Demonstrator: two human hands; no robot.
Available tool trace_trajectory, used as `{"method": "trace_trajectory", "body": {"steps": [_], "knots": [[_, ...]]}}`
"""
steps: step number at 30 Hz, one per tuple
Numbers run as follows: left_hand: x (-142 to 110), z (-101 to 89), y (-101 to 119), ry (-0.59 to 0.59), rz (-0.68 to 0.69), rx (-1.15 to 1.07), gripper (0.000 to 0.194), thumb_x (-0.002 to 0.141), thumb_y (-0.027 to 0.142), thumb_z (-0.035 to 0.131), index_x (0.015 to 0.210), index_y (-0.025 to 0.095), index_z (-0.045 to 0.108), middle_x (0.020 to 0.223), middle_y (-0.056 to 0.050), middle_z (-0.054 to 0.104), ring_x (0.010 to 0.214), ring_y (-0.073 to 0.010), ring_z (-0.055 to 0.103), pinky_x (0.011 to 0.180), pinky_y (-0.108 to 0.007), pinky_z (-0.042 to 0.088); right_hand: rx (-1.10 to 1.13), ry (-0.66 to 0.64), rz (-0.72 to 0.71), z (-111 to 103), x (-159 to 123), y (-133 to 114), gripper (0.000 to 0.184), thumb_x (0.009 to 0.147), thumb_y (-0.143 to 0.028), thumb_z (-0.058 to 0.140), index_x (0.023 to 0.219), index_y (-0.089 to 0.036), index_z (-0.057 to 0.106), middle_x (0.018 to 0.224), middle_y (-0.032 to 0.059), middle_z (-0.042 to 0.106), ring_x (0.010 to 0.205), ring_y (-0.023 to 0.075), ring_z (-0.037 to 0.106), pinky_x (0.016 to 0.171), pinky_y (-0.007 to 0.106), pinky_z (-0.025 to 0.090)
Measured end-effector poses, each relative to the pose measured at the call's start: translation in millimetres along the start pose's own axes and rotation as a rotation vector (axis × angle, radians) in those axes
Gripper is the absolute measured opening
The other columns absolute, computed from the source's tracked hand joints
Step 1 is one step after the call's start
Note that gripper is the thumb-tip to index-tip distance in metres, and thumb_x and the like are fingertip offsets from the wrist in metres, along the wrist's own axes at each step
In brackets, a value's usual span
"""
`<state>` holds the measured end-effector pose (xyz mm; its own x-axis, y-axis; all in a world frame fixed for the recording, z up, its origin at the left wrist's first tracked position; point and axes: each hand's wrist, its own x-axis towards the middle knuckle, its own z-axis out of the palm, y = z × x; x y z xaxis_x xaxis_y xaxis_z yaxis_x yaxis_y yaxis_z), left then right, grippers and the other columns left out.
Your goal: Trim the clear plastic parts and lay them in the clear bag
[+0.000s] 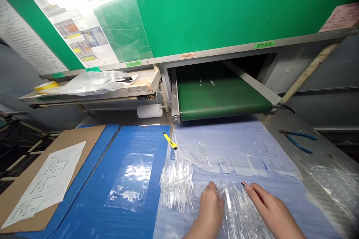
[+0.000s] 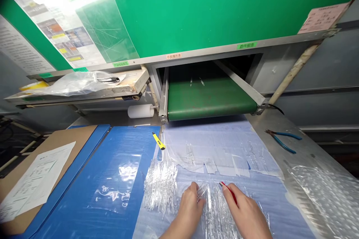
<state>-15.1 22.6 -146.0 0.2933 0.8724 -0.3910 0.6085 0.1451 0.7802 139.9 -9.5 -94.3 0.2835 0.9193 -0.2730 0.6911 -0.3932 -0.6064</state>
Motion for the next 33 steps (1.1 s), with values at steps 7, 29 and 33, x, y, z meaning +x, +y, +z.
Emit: {"method": "trace_trajectory", "body": {"steps": [7, 29, 33], "knots": [[5.0, 0.7, -7.2, 0.020, 0.009, -0.015, 0.017, 0.065, 0.009, 0.047, 0.059, 0.021, 0.036, 0.066, 0.000, 0.043, 0.068, -0.0173, 0.043, 0.063, -0.029, 0.029, 0.104, 0.081, -0.018, -0.5, -8.2, -14.8, 0.037, 0.082, -0.052, 0.033, 0.058, -0.025, 0.037, 0.045, -0.0056, 0.040, 0.044, 0.0138, 0.043, 0.047, 0.022, 0.034], [-10.1, -32.4, 5.2, -0.194, -0.126, -0.695, 0.044, 0.059, 0.049, 0.063, 0.085, 0.015, 0.052, 0.060, 0.006, 0.052, 0.032, -0.0023, 0.024, 0.038, -0.022, 0.020, 0.191, 0.135, -0.011, 9.0, -16.2, -5.6, 0.037, 0.081, -0.053, 0.036, 0.059, -0.023, 0.037, 0.048, -0.0065, 0.034, 0.045, 0.0111, 0.037, 0.046, 0.020, 0.030], [-22.8, -43.8, 19.0, -0.250, -0.152, -0.747, 0.032, 0.061, 0.042, 0.064, 0.072, 0.015, 0.052, 0.057, 0.004, 0.054, 0.030, -0.0016, 0.021, 0.035, -0.022, 0.013, 0.180, 0.061, -0.051, 3.8, -16.0, -12.8, 0.037, 0.080, -0.054, 0.036, 0.059, -0.023, 0.036, 0.048, -0.0067, 0.034, 0.045, 0.0106, 0.037, 0.044, 0.019, 0.030]]}}
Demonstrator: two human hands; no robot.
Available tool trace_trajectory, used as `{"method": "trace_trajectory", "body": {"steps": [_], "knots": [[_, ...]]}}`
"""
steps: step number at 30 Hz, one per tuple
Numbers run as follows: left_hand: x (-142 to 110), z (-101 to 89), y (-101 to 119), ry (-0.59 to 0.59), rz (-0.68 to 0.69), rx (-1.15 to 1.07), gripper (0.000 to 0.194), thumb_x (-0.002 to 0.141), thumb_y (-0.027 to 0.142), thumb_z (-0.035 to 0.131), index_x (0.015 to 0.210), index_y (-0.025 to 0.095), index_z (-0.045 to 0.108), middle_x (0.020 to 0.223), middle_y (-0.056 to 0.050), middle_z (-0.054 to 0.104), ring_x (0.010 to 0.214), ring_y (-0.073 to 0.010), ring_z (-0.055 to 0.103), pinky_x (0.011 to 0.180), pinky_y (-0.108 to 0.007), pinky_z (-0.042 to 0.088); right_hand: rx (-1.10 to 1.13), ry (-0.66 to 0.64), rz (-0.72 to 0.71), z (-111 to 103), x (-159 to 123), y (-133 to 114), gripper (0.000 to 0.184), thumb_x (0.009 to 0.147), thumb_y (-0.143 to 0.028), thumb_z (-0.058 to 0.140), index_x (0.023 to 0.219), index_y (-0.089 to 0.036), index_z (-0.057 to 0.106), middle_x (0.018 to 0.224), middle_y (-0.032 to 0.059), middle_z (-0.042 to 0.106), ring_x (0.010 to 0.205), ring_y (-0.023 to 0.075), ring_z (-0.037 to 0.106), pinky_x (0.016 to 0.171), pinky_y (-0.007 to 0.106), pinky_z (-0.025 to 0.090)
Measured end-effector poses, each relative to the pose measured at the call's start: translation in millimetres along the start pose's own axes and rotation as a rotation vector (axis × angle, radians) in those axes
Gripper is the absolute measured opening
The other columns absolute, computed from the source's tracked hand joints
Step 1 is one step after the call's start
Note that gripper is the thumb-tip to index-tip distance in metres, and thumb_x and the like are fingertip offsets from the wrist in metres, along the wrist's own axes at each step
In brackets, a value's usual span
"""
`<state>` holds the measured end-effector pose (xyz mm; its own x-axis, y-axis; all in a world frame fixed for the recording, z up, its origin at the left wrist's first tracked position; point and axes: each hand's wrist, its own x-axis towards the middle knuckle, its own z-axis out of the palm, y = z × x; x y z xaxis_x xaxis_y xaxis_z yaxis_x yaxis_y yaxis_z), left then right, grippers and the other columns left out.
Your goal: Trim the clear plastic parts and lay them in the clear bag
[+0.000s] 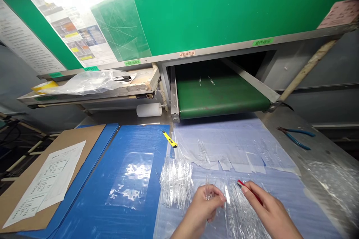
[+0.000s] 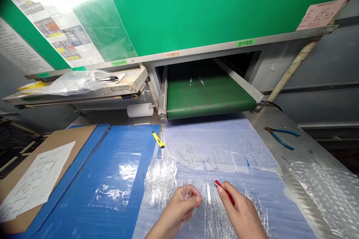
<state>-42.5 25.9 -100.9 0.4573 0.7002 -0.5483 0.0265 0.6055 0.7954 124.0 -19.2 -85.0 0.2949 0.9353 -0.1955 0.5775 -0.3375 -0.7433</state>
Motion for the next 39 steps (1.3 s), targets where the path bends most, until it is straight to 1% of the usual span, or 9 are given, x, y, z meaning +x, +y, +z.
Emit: {"method": "trace_trajectory", "body": {"steps": [6, 11, 18, 21, 25, 28, 32, 37, 39], "knots": [[-25.3, 8.1, 24.0, -0.140, 0.105, 0.047, 0.007, 0.070, 0.020, 0.054, 0.075, 0.016, 0.051, 0.048, 0.004, 0.057, 0.041, -0.0054, 0.039, 0.050, -0.019, 0.029, 0.045, 0.005, -0.073, -0.1, -2.4, -18.1, 0.037, 0.081, -0.052, 0.036, 0.059, -0.022, 0.038, 0.049, -0.0069, 0.032, 0.044, 0.0097, 0.034, 0.043, 0.019, 0.030], [-28.6, 8.8, 21.8, -0.265, 0.156, 0.087, 0.014, 0.069, 0.015, 0.048, 0.082, 0.015, 0.054, 0.044, 0.006, 0.048, 0.044, -0.0087, 0.044, 0.056, -0.022, 0.036, 0.062, 0.071, -0.107, 6.1, -10.9, -30.8, 0.036, 0.083, -0.049, 0.035, 0.059, -0.022, 0.037, 0.049, -0.0069, 0.032, 0.045, 0.0095, 0.033, 0.044, 0.019, 0.028], [-30.2, 8.6, 10.4, 0.001, 0.392, 0.479, 0.019, 0.075, 0.019, 0.047, 0.056, 0.016, 0.046, 0.051, 0.004, 0.036, 0.050, -0.0075, 0.033, 0.048, -0.020, 0.024, -0.145, 0.085, -0.178, 10.1, -17.2, -25.3, 0.037, 0.086, -0.049, 0.032, 0.060, -0.024, 0.042, 0.044, -0.0059, 0.043, 0.040, 0.0119, 0.040, 0.043, 0.021, 0.029], [-31.4, 5.9, 8.2, 0.026, 0.400, 0.571, 0.014, 0.072, 0.013, 0.045, 0.058, 0.016, 0.047, 0.050, 0.004, 0.037, 0.046, -0.0072, 0.033, 0.045, -0.020, 0.021, -0.280, 0.141, -0.095, 8.2, -17.8, -19.5, 0.034, 0.087, -0.047, 0.030, 0.065, -0.026, 0.047, 0.040, -0.0055, 0.047, 0.037, 0.0146, 0.045, 0.042, 0.022, 0.029], [-27.0, 1.9, -0.4, 0.054, 0.486, 0.735, 0.011, 0.065, 0.008, 0.045, 0.060, 0.018, 0.045, 0.049, 0.005, 0.035, 0.045, -0.0074, 0.031, 0.045, -0.021, 0.019, -0.236, 0.078, -0.209, 6.7, -18.4, -17.9, 0.035, 0.087, -0.046, 0.030, 0.065, -0.026, 0.047, 0.043, -0.0049, 0.051, 0.039, 0.0136, 0.048, 0.044, 0.022, 0.032], [-23.0, 1.2, -9.0, 0.071, 0.526, 0.823, 0.010, 0.063, 0.010, 0.045, 0.061, 0.019, 0.043, 0.049, 0.005, 0.035, 0.043, -0.0079, 0.029, 0.045, -0.022, 0.018, -0.349, 0.100, -0.094, 5.2, -16.2, -17.9, 0.031, 0.087, -0.040, 0.031, 0.067, -0.026, 0.050, 0.043, -0.0037, 0.054, 0.039, 0.0159, 0.051, 0.041, 0.023, 0.030], [-23.0, 1.6, -12.9, 0.067, 0.577, 0.866, 0.010, 0.066, 0.012, 0.044, 0.062, 0.020, 0.039, 0.051, 0.004, 0.037, 0.045, -0.0087, 0.031, 0.047, -0.023, 0.018, -0.285, -0.088, -0.118, 2.4, -9.4, -12.8, 0.034, 0.087, -0.046, 0.029, 0.069, -0.027, 0.050, 0.047, -0.0032, 0.057, 0.045, 0.0159, 0.055, 0.046, 0.022, 0.035], [-21.7, -1.4, -10.3, 0.131, 0.480, 0.708, 0.015, 0.078, 0.022, 0.039, 0.063, 0.020, 0.035, 0.050, 0.005, 0.032, 0.045, -0.0089, 0.034, 0.046, -0.022, 0.021, -0.448, -0.160, 0.114, -3.0, 2.2, 9.2, 0.031, 0.084, -0.043, 0.028, 0.071, -0.027, 0.052, 0.056, 0.0004, 0.063, 0.056, 0.0216, 0.060, 0.047, 0.025, 0.034], [-12.9, -1.7, -11.8, 0.148, 0.364, 0.706, 0.017, 0.082, 0.024, 0.036, 0.066, 0.021, 0.035, 0.051, 0.005, 0.038, 0.046, -0.0093, 0.040, 0.047, -0.021, 0.024, -0.412, -0.164, 0.099, -2.4, 3.0, 16.8, 0.032, 0.084, -0.045, 0.028, 0.068, -0.027, 0.049, 0.053, -0.0010, 0.060, 0.054, 0.0201, 0.059, 0.048, 0.025, 0.035]]}}
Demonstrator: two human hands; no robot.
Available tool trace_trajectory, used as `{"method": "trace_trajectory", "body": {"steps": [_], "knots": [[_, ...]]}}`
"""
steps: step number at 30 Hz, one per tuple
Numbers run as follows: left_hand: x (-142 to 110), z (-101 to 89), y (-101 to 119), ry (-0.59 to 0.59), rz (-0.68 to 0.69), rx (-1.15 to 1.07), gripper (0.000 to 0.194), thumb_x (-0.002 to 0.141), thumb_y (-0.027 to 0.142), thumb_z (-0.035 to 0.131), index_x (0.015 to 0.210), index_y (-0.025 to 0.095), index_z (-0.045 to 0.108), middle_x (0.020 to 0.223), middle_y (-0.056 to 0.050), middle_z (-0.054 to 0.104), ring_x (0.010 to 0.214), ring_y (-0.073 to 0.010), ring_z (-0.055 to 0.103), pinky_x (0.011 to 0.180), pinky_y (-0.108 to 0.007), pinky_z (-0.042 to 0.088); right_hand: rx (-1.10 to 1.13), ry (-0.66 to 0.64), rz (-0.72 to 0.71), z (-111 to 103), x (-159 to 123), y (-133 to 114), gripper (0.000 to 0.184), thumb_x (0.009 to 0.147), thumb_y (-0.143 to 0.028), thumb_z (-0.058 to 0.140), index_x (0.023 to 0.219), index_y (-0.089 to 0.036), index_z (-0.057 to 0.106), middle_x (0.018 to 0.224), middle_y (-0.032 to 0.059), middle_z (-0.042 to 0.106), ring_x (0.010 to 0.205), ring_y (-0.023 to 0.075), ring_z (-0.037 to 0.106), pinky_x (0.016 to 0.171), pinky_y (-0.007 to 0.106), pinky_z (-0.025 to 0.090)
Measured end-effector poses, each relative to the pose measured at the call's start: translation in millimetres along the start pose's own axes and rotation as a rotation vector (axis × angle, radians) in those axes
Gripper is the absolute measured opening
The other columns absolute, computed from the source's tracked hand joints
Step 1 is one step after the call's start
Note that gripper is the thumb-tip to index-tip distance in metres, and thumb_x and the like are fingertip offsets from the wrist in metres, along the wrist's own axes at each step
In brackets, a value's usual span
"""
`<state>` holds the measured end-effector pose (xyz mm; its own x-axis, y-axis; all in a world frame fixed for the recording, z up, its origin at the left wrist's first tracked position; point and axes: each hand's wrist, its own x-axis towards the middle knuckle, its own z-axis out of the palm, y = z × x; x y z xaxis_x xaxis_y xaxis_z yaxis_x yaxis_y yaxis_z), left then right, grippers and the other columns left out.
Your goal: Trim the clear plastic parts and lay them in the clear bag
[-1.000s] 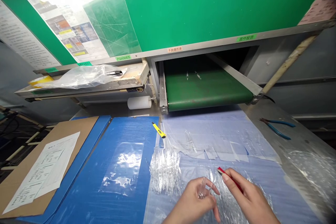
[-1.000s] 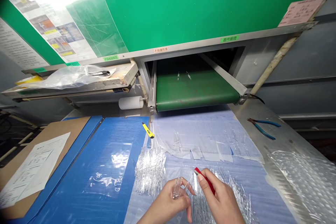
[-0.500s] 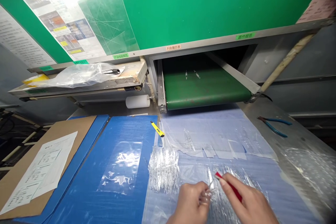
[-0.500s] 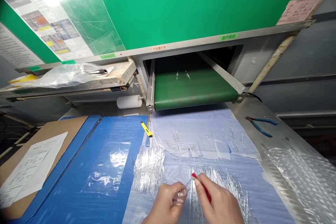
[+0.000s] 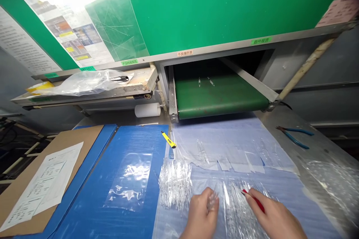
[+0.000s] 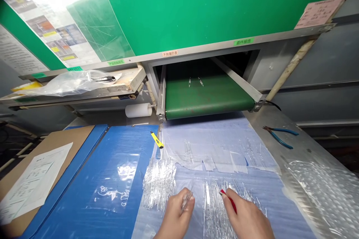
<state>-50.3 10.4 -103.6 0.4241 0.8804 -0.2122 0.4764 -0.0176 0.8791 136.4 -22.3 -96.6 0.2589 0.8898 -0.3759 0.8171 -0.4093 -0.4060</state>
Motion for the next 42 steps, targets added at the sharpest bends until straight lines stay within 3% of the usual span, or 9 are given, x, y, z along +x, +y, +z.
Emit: {"method": "trace_trajectory", "body": {"steps": [3, 7, 11, 14, 24, 33, 38, 42], "knots": [[19.4, 10.7, -7.7, -0.101, -0.123, 0.116, 0.010, 0.082, 0.019, 0.033, 0.076, 0.021, 0.040, 0.059, 0.003, 0.054, 0.047, -0.0106, 0.050, 0.048, -0.021, 0.031, 0.081, 0.080, -0.078, 7.7, -3.3, 0.9, 0.034, 0.083, -0.048, 0.028, 0.061, -0.026, 0.041, 0.046, -0.0036, 0.051, 0.047, 0.0169, 0.052, 0.049, 0.024, 0.034], [47.1, 26.0, -13.5, -0.059, -0.147, 0.266, 0.007, 0.076, 0.018, 0.043, 0.077, 0.016, 0.050, 0.075, -0.009, 0.062, 0.071, -0.0213, 0.058, 0.057, -0.027, 0.034, 0.140, 0.192, -0.076, 13.4, -10.4, 0.0, 0.035, 0.084, -0.048, 0.026, 0.059, -0.024, 0.034, 0.042, -0.0056, 0.041, 0.042, 0.0145, 0.044, 0.047, 0.023, 0.030], [60.1, 34.2, -13.9, -0.049, -0.181, 0.344, 0.012, 0.071, 0.022, 0.053, 0.078, 0.012, 0.057, 0.078, -0.016, 0.064, 0.073, -0.0279, 0.059, 0.058, -0.030, 0.033, 0.161, 0.112, -0.079, 8.6, -11.3, 10.2, 0.036, 0.084, -0.050, 0.028, 0.060, -0.024, 0.038, 0.044, -0.0051, 0.044, 0.043, 0.0138, 0.045, 0.046, 0.022, 0.031], [60.3, 36.1, -15.1, -0.035, -0.180, 0.373, 0.012, 0.073, 0.016, 0.047, 0.075, 0.012, 0.058, 0.078, -0.015, 0.064, 0.072, -0.0264, 0.058, 0.058, -0.030, 0.031, 0.163, 0.018, -0.084, 5.0, -10.0, 17.4, 0.036, 0.083, -0.051, 0.029, 0.061, -0.024, 0.039, 0.046, -0.0049, 0.045, 0.044, 0.0135, 0.046, 0.046, 0.021, 0.032], [50.1, 20.2, -10.0, 0.036, -0.119, 0.213, 0.013, 0.072, 0.009, 0.040, 0.064, 0.019, 0.042, 0.056, 0.003, 0.045, 0.054, -0.0125, 0.043, 0.050, -0.024, 0.023, 0.207, -0.012, -0.079, 9.2, -11.7, 20.2, 0.038, 0.084, -0.054, 0.026, 0.062, -0.024, 0.036, 0.049, -0.0054, 0.042, 0.047, 0.0129, 0.044, 0.049, 0.021, 0.033], [44.1, 27.1, 2.7, -0.019, -0.056, -0.055, 0.005, 0.071, 0.014, 0.049, 0.070, 0.019, 0.048, 0.065, 0.003, 0.053, 0.063, -0.0123, 0.049, 0.059, -0.022, 0.035, 0.239, 0.242, -0.069, 13.0, -19.0, 8.9, 0.036, 0.083, -0.050, 0.031, 0.058, -0.024, 0.036, 0.042, -0.0063, 0.035, 0.041, 0.0127, 0.038, 0.047, 0.022, 0.029], [44.8, 28.4, 3.5, 0.000, -0.116, -0.128, 0.004, 0.065, 0.017, 0.059, 0.067, 0.016, 0.056, 0.062, 0.002, 0.051, 0.061, -0.0128, 0.049, 0.058, -0.023, 0.035, 0.246, 0.279, -0.032, 7.9, -21.6, 11.8, 0.037, 0.083, -0.050, 0.032, 0.058, -0.024, 0.037, 0.043, -0.0059, 0.035, 0.041, 0.0125, 0.039, 0.046, 0.022, 0.030], [42.2, 22.7, 9.3, 0.031, -0.098, -0.172, 0.018, 0.069, 0.022, 0.055, 0.054, 0.015, 0.050, 0.061, 0.002, 0.047, 0.063, -0.0127, 0.047, 0.061, -0.023, 0.035, 0.273, 0.257, -0.018, 7.0, -21.9, 11.7, 0.038, 0.082, -0.052, 0.032, 0.058, -0.024, 0.039, 0.045, -0.0058, 0.035, 0.042, 0.0121, 0.039, 0.046, 0.021, 0.030]]}}
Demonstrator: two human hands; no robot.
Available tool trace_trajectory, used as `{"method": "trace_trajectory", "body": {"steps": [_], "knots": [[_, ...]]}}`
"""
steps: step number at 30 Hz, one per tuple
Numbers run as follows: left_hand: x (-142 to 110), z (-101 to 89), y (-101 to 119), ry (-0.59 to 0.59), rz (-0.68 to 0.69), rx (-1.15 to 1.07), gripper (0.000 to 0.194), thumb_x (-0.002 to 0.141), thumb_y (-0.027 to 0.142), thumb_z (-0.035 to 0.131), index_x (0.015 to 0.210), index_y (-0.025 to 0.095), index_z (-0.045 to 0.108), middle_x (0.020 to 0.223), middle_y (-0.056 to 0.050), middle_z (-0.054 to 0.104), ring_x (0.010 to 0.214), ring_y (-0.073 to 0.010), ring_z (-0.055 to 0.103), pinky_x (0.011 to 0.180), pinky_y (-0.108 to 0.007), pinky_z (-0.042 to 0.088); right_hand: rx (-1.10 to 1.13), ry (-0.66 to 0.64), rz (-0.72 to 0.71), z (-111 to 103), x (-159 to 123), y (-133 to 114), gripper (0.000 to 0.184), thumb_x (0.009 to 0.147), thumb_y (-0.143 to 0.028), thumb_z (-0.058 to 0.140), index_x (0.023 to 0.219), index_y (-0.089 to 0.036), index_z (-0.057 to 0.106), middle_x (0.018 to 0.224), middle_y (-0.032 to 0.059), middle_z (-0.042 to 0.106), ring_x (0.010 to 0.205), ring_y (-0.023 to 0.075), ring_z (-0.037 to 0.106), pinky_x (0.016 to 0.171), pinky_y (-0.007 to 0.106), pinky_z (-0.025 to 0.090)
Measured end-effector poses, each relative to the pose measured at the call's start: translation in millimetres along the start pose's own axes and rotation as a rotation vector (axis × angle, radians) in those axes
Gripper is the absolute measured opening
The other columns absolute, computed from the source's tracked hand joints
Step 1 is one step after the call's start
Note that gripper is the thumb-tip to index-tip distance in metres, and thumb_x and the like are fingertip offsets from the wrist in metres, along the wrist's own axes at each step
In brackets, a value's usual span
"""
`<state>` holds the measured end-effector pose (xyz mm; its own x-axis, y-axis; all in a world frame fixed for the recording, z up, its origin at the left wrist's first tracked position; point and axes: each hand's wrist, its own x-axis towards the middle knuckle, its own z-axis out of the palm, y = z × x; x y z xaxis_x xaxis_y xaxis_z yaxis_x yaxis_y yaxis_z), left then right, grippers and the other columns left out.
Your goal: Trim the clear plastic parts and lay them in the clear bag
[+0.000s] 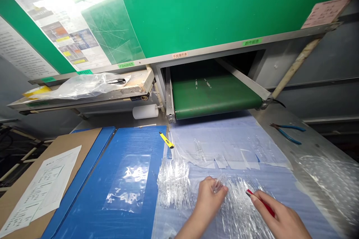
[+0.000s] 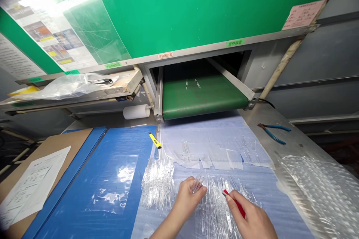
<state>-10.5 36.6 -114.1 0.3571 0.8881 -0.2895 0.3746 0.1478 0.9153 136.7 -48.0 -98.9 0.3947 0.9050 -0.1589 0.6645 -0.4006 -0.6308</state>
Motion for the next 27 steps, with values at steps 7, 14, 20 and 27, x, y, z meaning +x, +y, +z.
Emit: {"method": "trace_trajectory", "body": {"steps": [7, 14, 20, 27], "knots": [[-15.3, -3.9, 15.0, -0.124, 0.053, -0.113, 0.015, 0.076, 0.022, 0.046, 0.076, 0.014, 0.059, 0.049, 0.005, 0.045, 0.048, -0.0103, 0.044, 0.053, -0.021, 0.036, 0.046, 0.055, -0.048, -0.4, 5.0, -20.1, 0.035, 0.082, -0.049, 0.036, 0.059, -0.023, 0.038, 0.045, -0.0072, 0.032, 0.043, 0.0105, 0.036, 0.047, 0.019, 0.031], [-31.5, -17.5, 20.4, -0.134, 0.264, 0.039, 0.020, 0.074, 0.011, 0.044, 0.056, 0.016, 0.051, 0.053, 0.004, 0.038, 0.052, -0.0088, 0.035, 0.052, -0.022, 0.025, -0.071, -0.057, -0.131, -8.1, 18.0, -30.2, 0.034, 0.084, -0.047, 0.034, 0.061, -0.024, 0.042, 0.045, -0.0049, 0.047, 0.042, 0.0128, 0.044, 0.045, 0.021, 0.032], [-38.9, -21.0, 14.4, -0.153, 0.301, 0.123, 0.018, 0.068, 0.005, 0.042, 0.062, 0.017, 0.055, 0.056, 0.002, 0.046, 0.054, -0.0104, 0.040, 0.053, -0.022, 0.026, -0.084, -0.085, -0.156, -13.1, 15.9, -29.5, 0.035, 0.085, -0.048, 0.029, 0.062, -0.025, 0.042, 0.046, -0.0037, 0.051, 0.044, 0.0144, 0.049, 0.046, 0.021, 0.034], [-43.1, -20.3, 9.2, -0.131, 0.311, 0.094, 0.017, 0.070, 0.008, 0.043, 0.068, 0.017, 0.058, 0.058, 0.001, 0.049, 0.054, -0.0109, 0.041, 0.053, -0.022, 0.028, -0.096, -0.079, -0.159, -0.9, 11.7, -32.5, 0.035, 0.086, -0.047, 0.029, 0.062, -0.025, 0.042, 0.043, -0.0041, 0.051, 0.041, 0.0138, 0.049, 0.045, 0.021, 0.033]]}}
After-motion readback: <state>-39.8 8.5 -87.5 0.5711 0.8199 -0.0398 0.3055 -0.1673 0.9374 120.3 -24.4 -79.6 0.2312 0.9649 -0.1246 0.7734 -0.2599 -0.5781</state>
